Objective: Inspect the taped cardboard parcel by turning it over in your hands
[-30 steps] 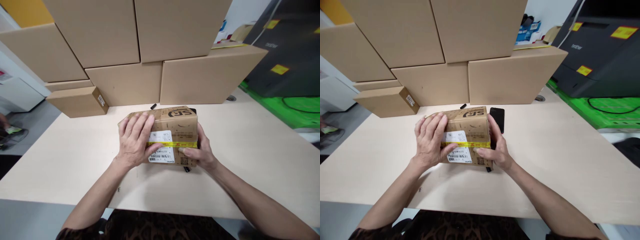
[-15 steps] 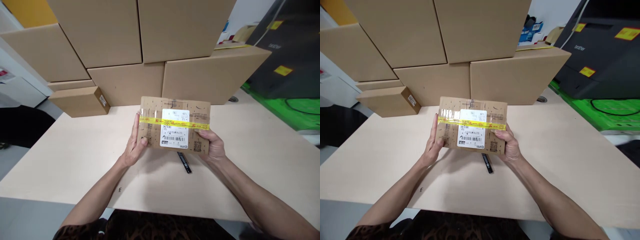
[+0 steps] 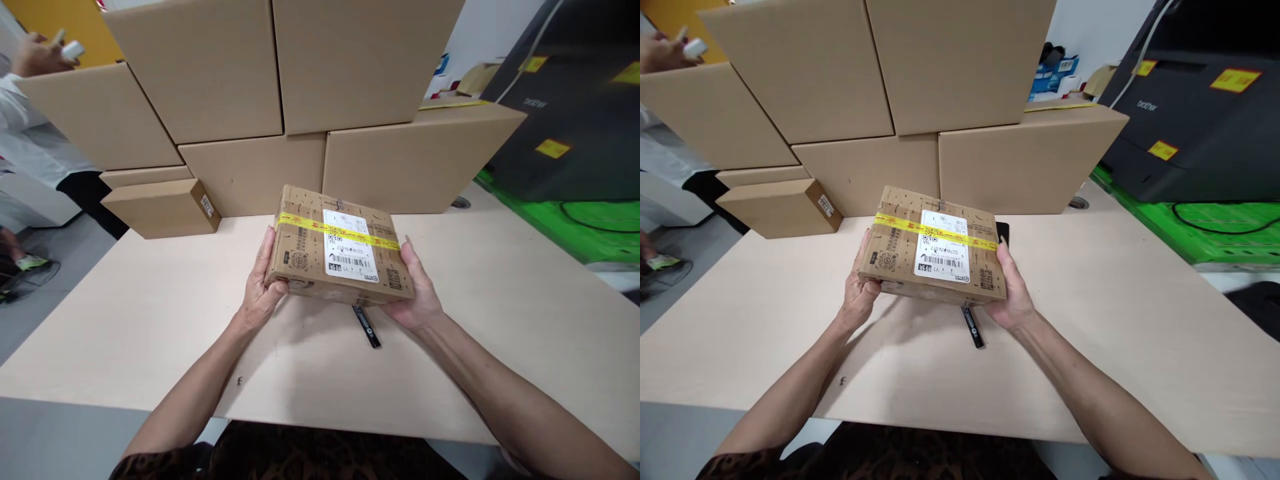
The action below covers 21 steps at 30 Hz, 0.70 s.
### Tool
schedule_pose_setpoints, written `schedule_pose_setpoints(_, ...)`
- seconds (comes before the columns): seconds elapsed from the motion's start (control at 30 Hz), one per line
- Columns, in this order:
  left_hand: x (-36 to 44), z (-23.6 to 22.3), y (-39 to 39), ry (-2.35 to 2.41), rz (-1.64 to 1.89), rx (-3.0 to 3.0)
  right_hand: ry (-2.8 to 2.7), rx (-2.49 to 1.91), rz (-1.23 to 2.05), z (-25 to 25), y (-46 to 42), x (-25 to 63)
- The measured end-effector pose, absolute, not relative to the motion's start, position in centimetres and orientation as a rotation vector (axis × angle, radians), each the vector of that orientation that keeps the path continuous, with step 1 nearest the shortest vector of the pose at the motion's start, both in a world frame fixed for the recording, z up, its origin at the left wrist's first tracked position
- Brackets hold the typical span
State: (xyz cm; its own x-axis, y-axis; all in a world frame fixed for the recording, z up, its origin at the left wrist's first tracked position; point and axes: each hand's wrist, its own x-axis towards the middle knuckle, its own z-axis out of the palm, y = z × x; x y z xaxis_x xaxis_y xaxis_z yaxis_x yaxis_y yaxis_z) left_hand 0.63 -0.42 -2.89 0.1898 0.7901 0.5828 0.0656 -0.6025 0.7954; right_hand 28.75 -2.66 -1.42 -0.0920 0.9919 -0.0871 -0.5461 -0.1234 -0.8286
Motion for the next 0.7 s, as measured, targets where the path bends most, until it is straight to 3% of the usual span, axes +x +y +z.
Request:
schedule_pose_setpoints(0.2, 1.1, -3.7, -0.5, 0.815, 1.486, 1.598, -0.892, -0.806, 1.45, -2.7, -2.6, 28.6)
schedule_pose_setpoints(0.5, 2.8, -1.2, -1.2, 0.861, 1.382, 1.021, -1.53, -0.924, 0.594, -5.0, -1.9, 30.9)
schedule_pose_setpoints(0.7, 1.6, 0.1, -0.4, 0.911, 1.362, 0.824, -1.96, -0.625, 0.179, -4.4, -0.6, 32.4)
